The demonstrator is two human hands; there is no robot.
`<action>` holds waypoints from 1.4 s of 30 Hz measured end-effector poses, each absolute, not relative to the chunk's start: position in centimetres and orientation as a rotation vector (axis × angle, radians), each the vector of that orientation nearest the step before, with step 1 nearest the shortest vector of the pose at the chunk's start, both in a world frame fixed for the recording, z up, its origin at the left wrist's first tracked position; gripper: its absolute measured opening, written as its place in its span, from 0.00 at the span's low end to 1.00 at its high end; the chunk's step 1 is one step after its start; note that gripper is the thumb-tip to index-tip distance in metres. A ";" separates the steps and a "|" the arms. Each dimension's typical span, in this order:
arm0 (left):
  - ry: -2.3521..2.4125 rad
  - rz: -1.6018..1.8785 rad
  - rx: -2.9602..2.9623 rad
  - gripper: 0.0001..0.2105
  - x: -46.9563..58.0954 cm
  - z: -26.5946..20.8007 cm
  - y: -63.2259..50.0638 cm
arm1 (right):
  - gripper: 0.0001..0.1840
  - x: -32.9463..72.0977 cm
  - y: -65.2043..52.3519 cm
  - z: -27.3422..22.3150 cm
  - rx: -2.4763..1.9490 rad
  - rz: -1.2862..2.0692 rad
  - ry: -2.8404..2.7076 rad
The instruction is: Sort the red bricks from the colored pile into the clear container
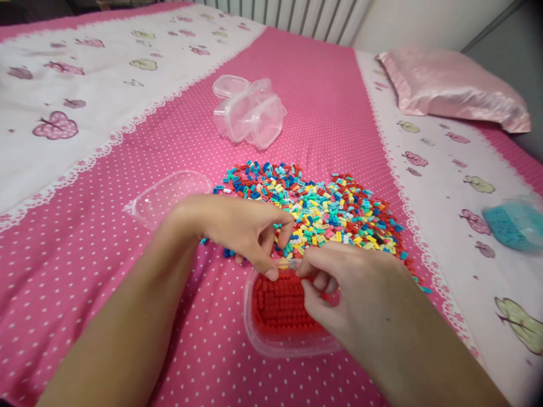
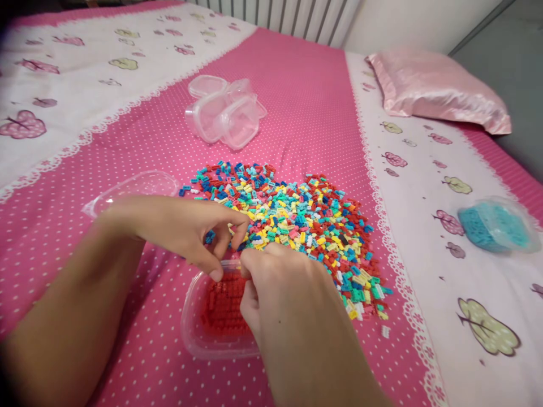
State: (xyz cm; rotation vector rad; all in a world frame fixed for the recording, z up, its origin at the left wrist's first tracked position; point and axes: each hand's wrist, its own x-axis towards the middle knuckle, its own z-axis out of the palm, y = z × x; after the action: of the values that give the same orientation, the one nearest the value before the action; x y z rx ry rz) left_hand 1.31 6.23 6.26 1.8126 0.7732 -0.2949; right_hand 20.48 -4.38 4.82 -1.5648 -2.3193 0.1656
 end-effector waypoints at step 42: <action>0.774 -0.280 1.877 0.13 1.4 6.5 6.0 | 0.11 18.4 -5.1 4.9 -1.569 0.004 -2.522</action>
State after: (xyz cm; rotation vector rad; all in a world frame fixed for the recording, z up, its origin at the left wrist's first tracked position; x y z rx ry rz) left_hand 1.39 5.98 6.52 1.8770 0.7743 -0.2800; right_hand 18.37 -5.15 4.94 -1.5694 -2.5219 0.0039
